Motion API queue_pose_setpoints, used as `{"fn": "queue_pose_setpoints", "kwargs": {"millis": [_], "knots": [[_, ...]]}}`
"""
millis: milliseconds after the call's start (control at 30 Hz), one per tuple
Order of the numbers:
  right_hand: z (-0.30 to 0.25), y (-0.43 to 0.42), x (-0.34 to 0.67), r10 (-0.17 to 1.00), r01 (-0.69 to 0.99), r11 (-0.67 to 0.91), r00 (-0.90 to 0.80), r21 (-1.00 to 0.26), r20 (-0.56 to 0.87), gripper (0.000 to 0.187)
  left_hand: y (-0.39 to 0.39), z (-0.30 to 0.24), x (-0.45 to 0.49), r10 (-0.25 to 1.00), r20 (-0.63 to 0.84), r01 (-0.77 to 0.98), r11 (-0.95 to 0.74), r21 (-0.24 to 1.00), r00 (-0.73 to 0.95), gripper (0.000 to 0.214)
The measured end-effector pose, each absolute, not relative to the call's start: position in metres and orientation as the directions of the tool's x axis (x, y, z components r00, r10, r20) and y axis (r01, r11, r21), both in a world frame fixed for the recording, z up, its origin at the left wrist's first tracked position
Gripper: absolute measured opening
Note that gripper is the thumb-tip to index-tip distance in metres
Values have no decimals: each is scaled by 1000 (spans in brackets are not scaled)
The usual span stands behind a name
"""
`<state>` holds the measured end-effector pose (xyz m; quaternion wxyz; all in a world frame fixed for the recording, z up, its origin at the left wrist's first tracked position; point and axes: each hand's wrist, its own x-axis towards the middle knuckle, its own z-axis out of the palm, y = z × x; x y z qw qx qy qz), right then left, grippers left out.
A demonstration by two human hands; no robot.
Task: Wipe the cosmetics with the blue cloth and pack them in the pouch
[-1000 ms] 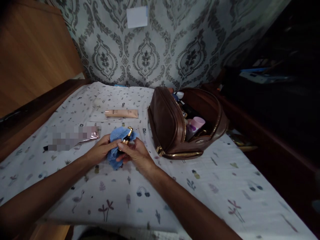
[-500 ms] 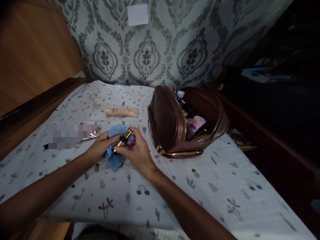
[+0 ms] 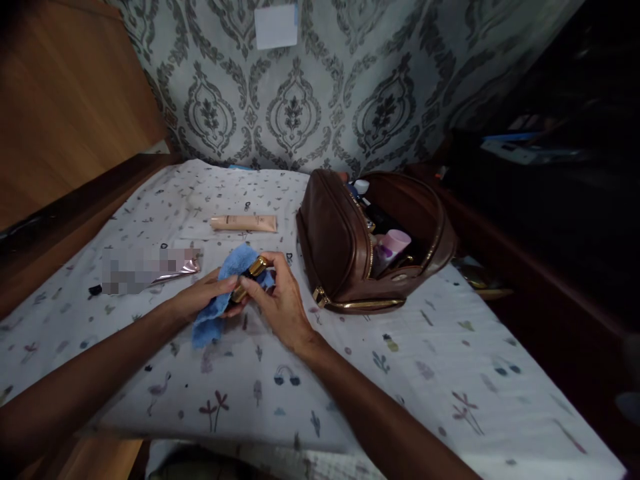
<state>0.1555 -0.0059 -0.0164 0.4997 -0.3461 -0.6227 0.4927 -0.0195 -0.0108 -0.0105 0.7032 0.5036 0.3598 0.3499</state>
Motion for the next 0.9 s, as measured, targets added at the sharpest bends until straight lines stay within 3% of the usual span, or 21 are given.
{"fn": "queue_pose_setpoints", "kwargs": {"millis": [200,533,700,900], "knots": [[-14,1,160,927,-60,281,-244,-958,287,30,-13,-7,-21,905,-86,-56,120,991,418,34],[-16,1,160,937,-38,272,-218,-961,274,36,-13,-7,-20,947,39,237,-120,964,320,29],[-10,-2,159,951,-104,198,-221,-975,216,46,-17,-6,-18,956,101,354,-199,914,276,49],[-5,-7,159,953,-147,198,-201,-969,226,45,-20,-1,-13,974,210,451,-225,864,83,60]]}}
